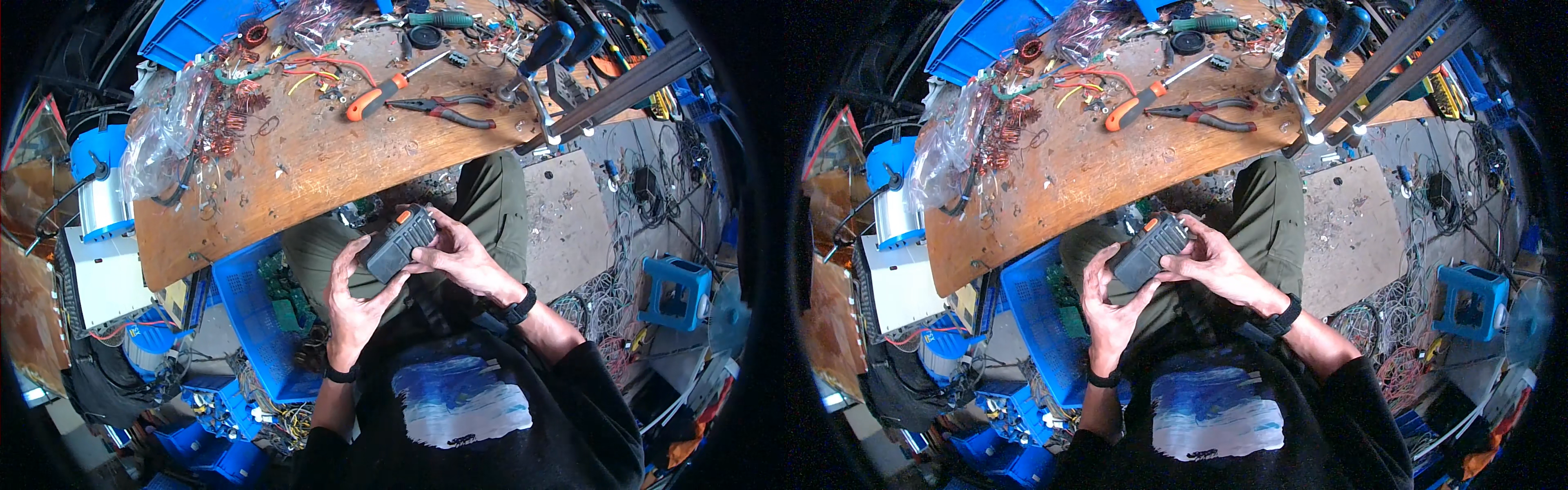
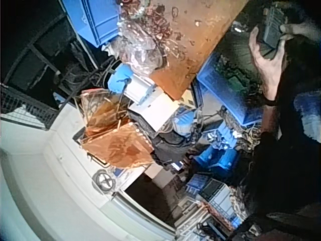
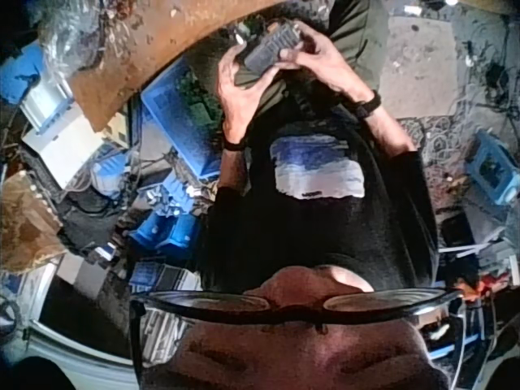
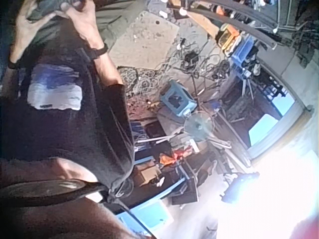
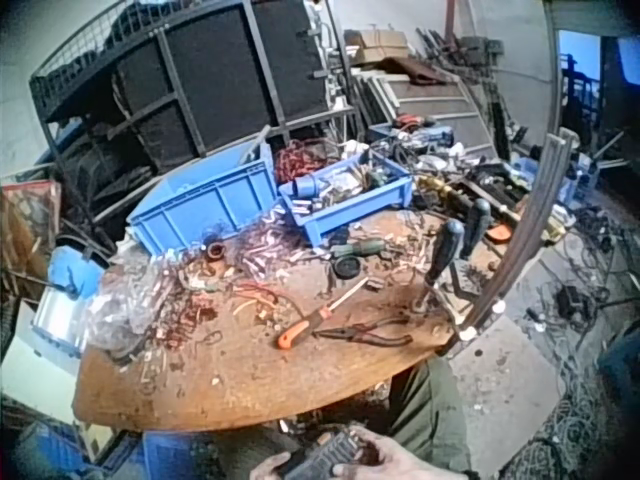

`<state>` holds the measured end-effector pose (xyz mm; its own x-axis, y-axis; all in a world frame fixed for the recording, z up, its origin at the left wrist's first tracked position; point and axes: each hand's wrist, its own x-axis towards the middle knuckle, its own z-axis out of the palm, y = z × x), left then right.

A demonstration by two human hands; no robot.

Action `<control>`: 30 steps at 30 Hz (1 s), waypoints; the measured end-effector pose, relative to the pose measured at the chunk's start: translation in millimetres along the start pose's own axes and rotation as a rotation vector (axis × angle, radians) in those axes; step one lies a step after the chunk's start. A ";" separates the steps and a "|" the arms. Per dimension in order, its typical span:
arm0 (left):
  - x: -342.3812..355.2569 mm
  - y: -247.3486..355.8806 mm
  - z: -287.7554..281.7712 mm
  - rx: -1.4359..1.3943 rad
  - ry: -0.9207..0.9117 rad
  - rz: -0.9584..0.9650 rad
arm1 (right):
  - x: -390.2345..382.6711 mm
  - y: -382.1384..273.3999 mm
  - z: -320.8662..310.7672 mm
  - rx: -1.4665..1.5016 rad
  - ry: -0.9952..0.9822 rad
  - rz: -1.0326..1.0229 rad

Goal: The person disassembles a black electronic device using pliers and a screwdriver. They remove the outer casing to reveal the internal circuit board and components, then reassemble the device.

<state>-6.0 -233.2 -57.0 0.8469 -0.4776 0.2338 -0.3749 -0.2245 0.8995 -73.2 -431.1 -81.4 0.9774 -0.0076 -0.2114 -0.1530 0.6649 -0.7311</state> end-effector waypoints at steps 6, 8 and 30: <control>1.0 0.6 0.3 0.033 -0.067 -0.052 | 1.3 -2.7 3.1 -0.035 0.006 0.002; 2.0 7.8 3.8 0.026 -0.034 -0.085 | -4.0 -8.8 7.0 -0.040 0.027 -0.017; -37.1 -34.2 -58.8 -0.582 0.588 -0.164 | -234.3 -277.2 8.9 -0.279 0.704 -2.076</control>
<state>-2.4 -157.9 -74.7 0.9925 0.0796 0.0925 -0.1123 0.2984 0.9478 -258.5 -607.0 176.6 -0.4426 -0.5896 0.6756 0.6561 -0.7265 -0.2042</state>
